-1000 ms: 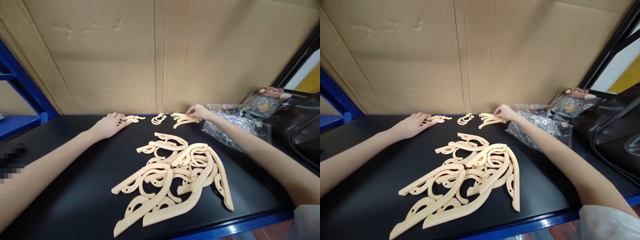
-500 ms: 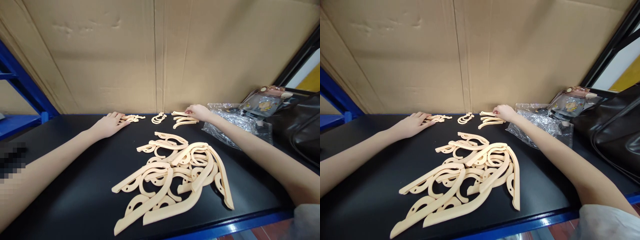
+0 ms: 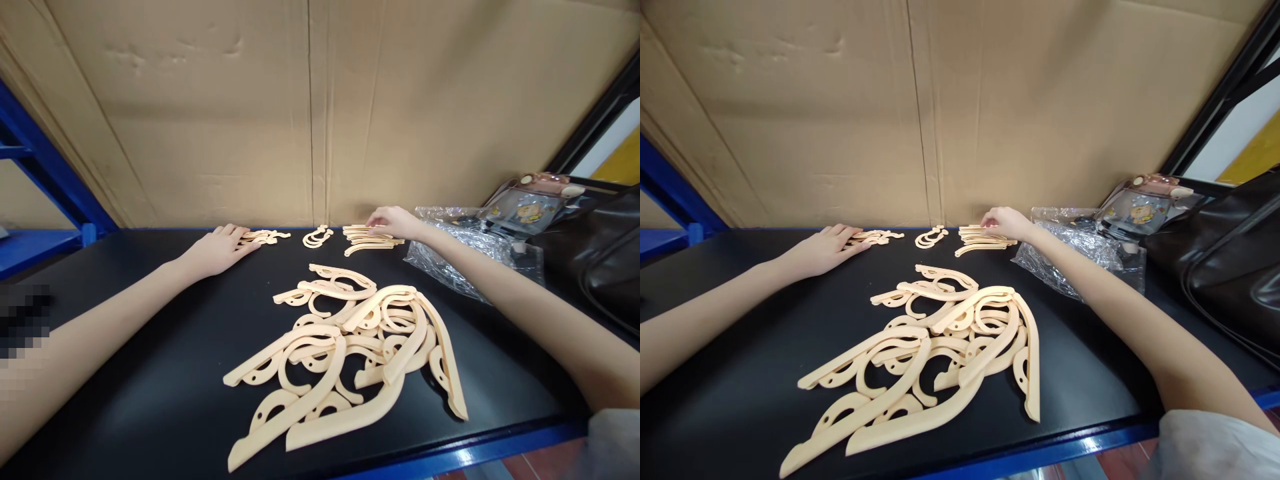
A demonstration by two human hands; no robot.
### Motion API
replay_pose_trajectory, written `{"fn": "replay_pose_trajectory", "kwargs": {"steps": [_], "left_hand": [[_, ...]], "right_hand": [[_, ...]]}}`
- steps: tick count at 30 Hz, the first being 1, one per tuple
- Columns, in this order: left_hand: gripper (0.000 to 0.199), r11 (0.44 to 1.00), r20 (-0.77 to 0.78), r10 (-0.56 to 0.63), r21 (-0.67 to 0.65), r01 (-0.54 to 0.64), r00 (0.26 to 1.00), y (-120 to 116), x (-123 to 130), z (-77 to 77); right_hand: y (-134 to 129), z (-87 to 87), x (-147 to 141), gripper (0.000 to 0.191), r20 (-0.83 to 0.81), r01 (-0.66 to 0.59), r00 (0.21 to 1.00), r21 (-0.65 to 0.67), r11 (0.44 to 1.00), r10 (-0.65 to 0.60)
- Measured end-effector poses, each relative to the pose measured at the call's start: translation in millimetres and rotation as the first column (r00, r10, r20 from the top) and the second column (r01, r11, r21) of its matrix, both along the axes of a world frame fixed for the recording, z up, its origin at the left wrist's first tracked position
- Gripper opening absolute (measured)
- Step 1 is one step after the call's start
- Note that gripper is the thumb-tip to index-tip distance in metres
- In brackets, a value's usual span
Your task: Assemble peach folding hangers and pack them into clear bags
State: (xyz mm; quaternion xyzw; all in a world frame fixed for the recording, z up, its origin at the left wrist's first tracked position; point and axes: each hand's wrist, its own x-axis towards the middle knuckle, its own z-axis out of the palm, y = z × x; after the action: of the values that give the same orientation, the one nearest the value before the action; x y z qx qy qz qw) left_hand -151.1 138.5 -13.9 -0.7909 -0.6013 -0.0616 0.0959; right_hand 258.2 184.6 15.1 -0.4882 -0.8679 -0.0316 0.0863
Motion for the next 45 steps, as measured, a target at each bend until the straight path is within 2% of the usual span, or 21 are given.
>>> {"fn": "replay_pose_trajectory", "kwargs": {"steps": [3,5,10,13,15,17,20,22,25,28,30,32,34,39,45], "left_hand": [[0.077,1.000,-0.003,0.006,0.012,-0.006,1.000,-2.5,2.1,0.9],[0.079,1.000,-0.001,0.012,0.020,-0.012,1.000,-4.6,3.7,1.6],[0.080,0.998,0.013,0.015,0.059,-0.016,1.000,-6.3,6.4,5.4],[0.076,0.996,0.044,-0.022,0.091,0.018,0.999,-12.5,17.1,16.0],[0.072,0.988,0.110,-0.116,0.119,0.103,0.987,-24.9,33.7,25.9],[0.065,0.957,0.175,-0.273,0.153,0.248,0.946,-44.3,56.9,33.9],[0.050,0.885,0.136,-0.464,0.107,0.453,0.875,-77.9,93.7,36.2],[0.044,0.857,0.125,-0.516,0.091,0.508,0.848,-96.0,111.9,31.6],[0.038,0.885,0.230,-0.466,0.133,0.446,0.855,-109.8,123.6,22.4],[0.024,0.962,0.391,-0.273,0.136,0.238,0.879,-110.8,121.2,18.3],[0.032,0.994,0.419,-0.105,0.067,0.085,0.902,-107.6,117.2,18.4],[0.045,1.000,0.406,0.004,-0.020,0.005,0.914,-102.2,114.9,18.7],[0.049,0.995,0.415,0.021,-0.098,0.022,0.910,-94.9,115.4,17.4],[0.035,0.968,0.461,-0.047,-0.199,0.155,0.886,-75.7,124.5,11.3],[0.030,0.982,0.493,-0.073,-0.117,0.149,0.867,-69.0,129.9,19.2]], "right_hand": [[-5.9,5.8,-3.8,0.031,0.000,-0.067,0.998,-0.121,0.990,0.067],[-8.5,5.5,-6.9,0.025,0.009,-0.063,0.998,-0.139,0.988,0.065],[-11.2,-2.8,-15.3,0.024,0.028,0.041,0.999,0.036,0.998,-0.043],[-17.6,-0.3,-21.7,0.027,0.019,0.044,0.999,0.127,0.991,-0.047],[-28.0,5.2,-27.1,0.027,-0.005,0.025,1.000,0.155,0.988,-0.024],[-44.3,10.4,-33.4,0.028,-0.023,-0.017,1.000,0.145,0.989,0.021],[-75.6,10.3,-42.5,0.033,-0.025,-0.155,0.988,0.017,0.988,0.155],[-93.9,3.6,-46.9,0.032,-0.061,-0.228,0.973,-0.092,0.969,0.224],[-106.8,-11.5,-50.1,0.020,-0.255,-0.180,0.957,-0.137,0.974,0.141],[-103.8,-23.1,-50.9,0.014,-0.408,-0.136,0.912,-0.218,0.966,0.037],[-99.6,-25.5,-51.6,0.015,-0.442,-0.142,0.897,-0.245,0.959,0.020],[-97.8,-24.1,-52.9,0.017,-0.462,-0.150,0.886,-0.245,0.958,0.021],[-98.3,-20.7,-55.2,0.020,-0.464,-0.158,0.885,-0.236,0.959,0.032],[-94.8,-16.5,-63.4,0.011,-0.479,-0.215,0.876,-0.284,0.934,0.056],[-83.3,-13.2,-68.7,0.007,-0.600,-0.238,0.799,-0.361,0.902,-0.030]]}}
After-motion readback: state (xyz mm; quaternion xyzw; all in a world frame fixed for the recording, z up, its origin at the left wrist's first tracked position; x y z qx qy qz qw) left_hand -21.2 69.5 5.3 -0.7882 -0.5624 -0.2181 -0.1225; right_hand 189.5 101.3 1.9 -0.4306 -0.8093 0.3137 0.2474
